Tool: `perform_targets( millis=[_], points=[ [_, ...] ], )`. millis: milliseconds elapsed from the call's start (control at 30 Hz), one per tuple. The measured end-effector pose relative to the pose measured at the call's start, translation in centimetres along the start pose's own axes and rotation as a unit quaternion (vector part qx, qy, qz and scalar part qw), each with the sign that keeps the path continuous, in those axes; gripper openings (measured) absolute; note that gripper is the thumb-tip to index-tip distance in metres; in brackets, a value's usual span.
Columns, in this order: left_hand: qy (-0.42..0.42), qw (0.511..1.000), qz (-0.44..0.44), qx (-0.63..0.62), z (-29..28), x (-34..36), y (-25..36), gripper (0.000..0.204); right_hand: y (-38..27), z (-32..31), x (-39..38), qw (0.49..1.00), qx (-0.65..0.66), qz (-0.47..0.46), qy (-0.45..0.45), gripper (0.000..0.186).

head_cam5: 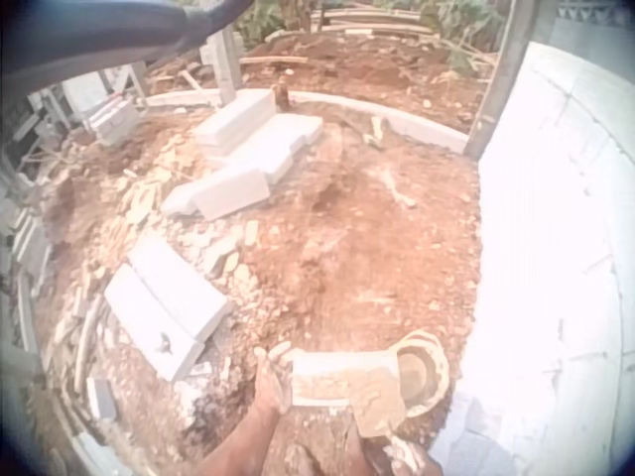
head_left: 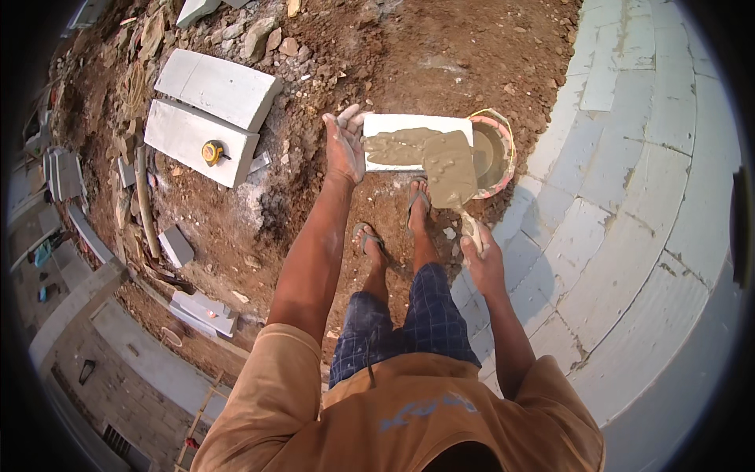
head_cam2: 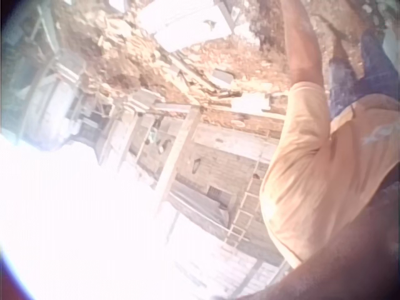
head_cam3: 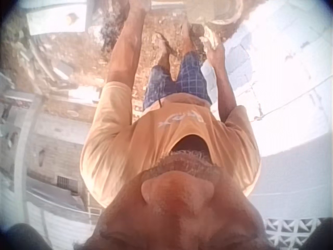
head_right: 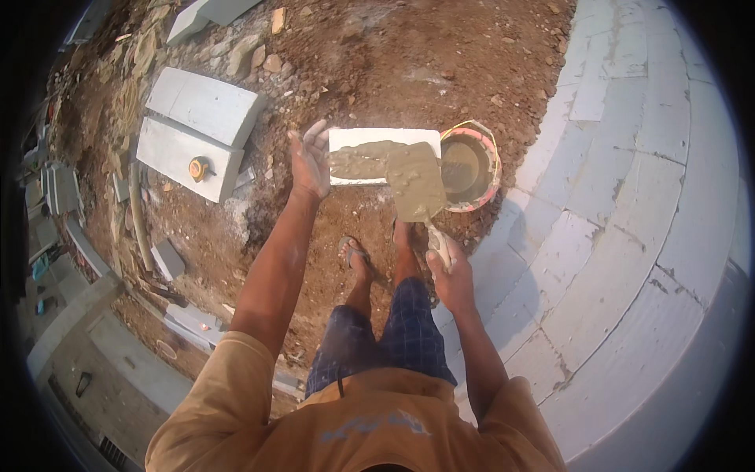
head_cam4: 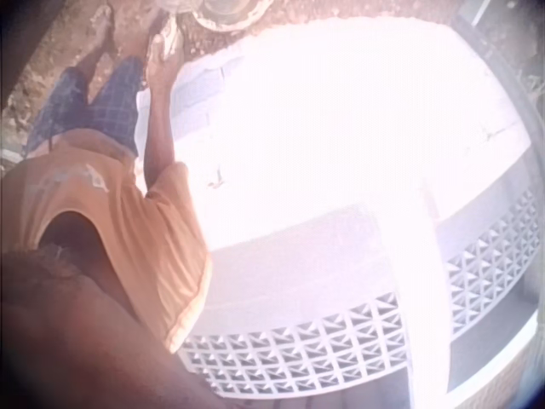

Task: The person applies mortar to a low wall and to the back of white blocks, then places the blocks onto the wall. The person repeats this process, picking up blocks, applying mortar, and setting them in place.

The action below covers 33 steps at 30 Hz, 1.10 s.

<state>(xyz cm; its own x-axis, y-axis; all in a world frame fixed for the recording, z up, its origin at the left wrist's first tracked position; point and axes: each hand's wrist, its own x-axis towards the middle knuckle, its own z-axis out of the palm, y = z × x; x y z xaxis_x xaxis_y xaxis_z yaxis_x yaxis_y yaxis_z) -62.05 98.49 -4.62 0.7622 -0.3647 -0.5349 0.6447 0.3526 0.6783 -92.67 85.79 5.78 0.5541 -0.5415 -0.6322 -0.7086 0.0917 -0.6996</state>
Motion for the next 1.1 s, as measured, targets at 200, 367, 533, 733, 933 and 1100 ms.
perform_targets(
  millis=[200,367,533,733,933,1100],
  points=[
    [-0.006,1.0,-0.015,-0.002,0.0,1.0,0.4,0.076,0.3,-0.3,-5.6,0.996,-0.069,-0.027,0.056,0.055],
    [-0.019,1.0,-0.015,0.004,-0.3,0.5,-0.4,0.081,-10.9,-2.2,-1.4,0.981,-0.179,-0.044,-0.059,0.052],
    [-0.003,0.998,-0.047,-0.046,0.9,-0.4,0.0,0.08,-14.6,0.1,7.0,0.918,-0.35,-0.128,-0.136,0.063],
    [-0.029,0.999,0.004,0.023,-0.8,0.4,0.0,0.075,-15.0,-6.3,10.8,0.95,-0.308,0.043,-0.027,0.064],
    [-0.052,0.991,0.021,0.122,-1.5,0.8,0.4,0.048,-3.6,-11.7,14.9,0.945,-0.264,0.189,0.035,0.059],
    [-0.021,0.96,0.003,0.278,-4.3,0.6,0.6,0.063,7.2,-9.3,21.9,0.921,-0.293,0.252,-0.049,0.051]
  ],
)
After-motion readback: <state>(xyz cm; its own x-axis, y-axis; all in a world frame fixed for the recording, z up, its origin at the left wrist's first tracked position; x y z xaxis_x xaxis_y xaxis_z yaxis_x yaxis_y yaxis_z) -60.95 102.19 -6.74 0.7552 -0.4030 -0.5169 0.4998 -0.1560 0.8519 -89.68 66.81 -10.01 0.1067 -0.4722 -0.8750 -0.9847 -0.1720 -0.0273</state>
